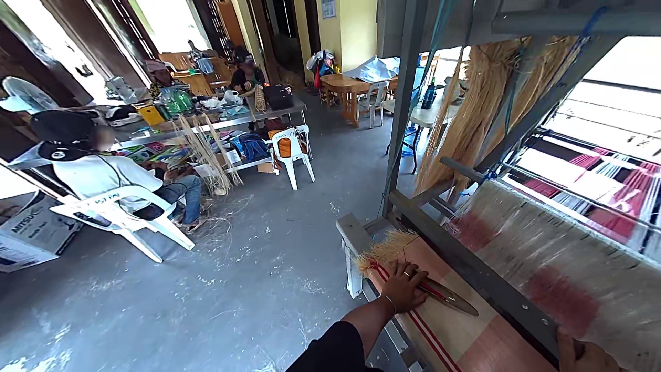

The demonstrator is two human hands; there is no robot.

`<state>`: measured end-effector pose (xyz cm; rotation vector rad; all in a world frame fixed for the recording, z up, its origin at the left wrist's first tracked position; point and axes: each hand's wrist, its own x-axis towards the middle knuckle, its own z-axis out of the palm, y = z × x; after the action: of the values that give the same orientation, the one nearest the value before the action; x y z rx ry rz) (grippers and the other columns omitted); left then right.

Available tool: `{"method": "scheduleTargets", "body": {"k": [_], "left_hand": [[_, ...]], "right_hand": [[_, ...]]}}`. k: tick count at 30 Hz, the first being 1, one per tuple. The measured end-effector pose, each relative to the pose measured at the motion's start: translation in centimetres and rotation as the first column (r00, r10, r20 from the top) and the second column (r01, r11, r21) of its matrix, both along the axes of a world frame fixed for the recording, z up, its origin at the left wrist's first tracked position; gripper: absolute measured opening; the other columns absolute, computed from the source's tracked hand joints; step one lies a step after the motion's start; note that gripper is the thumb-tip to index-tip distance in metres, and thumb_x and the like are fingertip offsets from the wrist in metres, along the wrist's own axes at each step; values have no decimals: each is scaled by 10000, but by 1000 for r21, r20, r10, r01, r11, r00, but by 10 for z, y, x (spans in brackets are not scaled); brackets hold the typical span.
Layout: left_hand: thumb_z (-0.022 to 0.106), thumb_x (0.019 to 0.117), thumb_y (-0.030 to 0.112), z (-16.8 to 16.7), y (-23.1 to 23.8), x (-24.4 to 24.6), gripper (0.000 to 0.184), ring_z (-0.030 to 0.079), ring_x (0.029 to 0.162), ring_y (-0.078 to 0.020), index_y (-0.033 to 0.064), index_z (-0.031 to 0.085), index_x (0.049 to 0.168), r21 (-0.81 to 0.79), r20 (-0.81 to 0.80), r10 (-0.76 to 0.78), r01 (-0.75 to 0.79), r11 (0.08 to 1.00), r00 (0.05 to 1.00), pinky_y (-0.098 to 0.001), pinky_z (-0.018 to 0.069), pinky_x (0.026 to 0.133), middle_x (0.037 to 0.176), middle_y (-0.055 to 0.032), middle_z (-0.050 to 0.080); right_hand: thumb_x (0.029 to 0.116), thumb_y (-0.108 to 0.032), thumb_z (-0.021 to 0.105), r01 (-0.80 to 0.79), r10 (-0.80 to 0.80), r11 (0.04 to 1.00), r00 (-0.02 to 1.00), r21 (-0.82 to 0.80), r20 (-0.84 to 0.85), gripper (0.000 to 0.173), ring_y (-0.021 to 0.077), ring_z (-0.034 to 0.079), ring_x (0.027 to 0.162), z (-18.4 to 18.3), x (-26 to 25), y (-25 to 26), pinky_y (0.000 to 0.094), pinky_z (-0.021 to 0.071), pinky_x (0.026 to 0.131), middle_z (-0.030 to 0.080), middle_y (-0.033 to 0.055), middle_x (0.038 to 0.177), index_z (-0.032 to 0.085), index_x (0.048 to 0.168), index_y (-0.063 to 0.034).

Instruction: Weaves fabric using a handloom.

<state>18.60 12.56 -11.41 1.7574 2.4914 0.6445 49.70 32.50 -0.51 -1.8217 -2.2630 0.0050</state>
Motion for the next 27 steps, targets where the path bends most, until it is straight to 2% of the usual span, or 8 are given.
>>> {"method": "scheduleTargets", "body": {"k": [3,9,17,24,27], "left_hand": [[500,980,620,7,-2,1,642,347,1501,-274,326,438,1547,-23,10,-6,6,1000,1000,-615,134,1246,1558,-58,471],[469,988,628,8,1,1,642,327,1512,-266,336,416,1557,-51,31,2,0,999,1000,-618,112,1248,1562,-56,463],[448,989,645,9,-2,-1,646,316,1518,-262,338,414,1558,-65,36,1,1,998,999,-608,104,1253,1571,-56,451],[453,989,640,7,-1,-2,645,324,1514,-253,347,406,1562,-58,26,2,0,998,1000,-597,109,1255,1565,-46,459],[476,979,637,8,3,-2,642,343,1504,-243,352,424,1552,-42,23,13,-12,999,1000,-585,121,1257,1549,-38,480]], "right_hand": [[1038,-660,266,-85,80,995,992,-48,-97,802,428,513,1340,6,4,-3,634,326,1121,607,252,1360,625,1285,14],[1046,-647,260,-149,145,983,989,-109,-42,808,462,500,1342,22,9,-8,650,328,1113,585,286,1372,603,1312,35],[1052,-638,249,-118,123,982,992,-145,27,797,442,506,1345,26,3,-9,628,341,1112,585,276,1377,578,1333,32],[1050,-625,286,-120,119,980,993,-156,-16,771,449,509,1338,24,3,-5,634,338,1108,592,276,1368,589,1329,27],[1037,-653,286,-166,160,971,986,-172,-49,817,460,478,1366,22,8,-1,644,297,1139,559,288,1411,561,1371,40]]}}
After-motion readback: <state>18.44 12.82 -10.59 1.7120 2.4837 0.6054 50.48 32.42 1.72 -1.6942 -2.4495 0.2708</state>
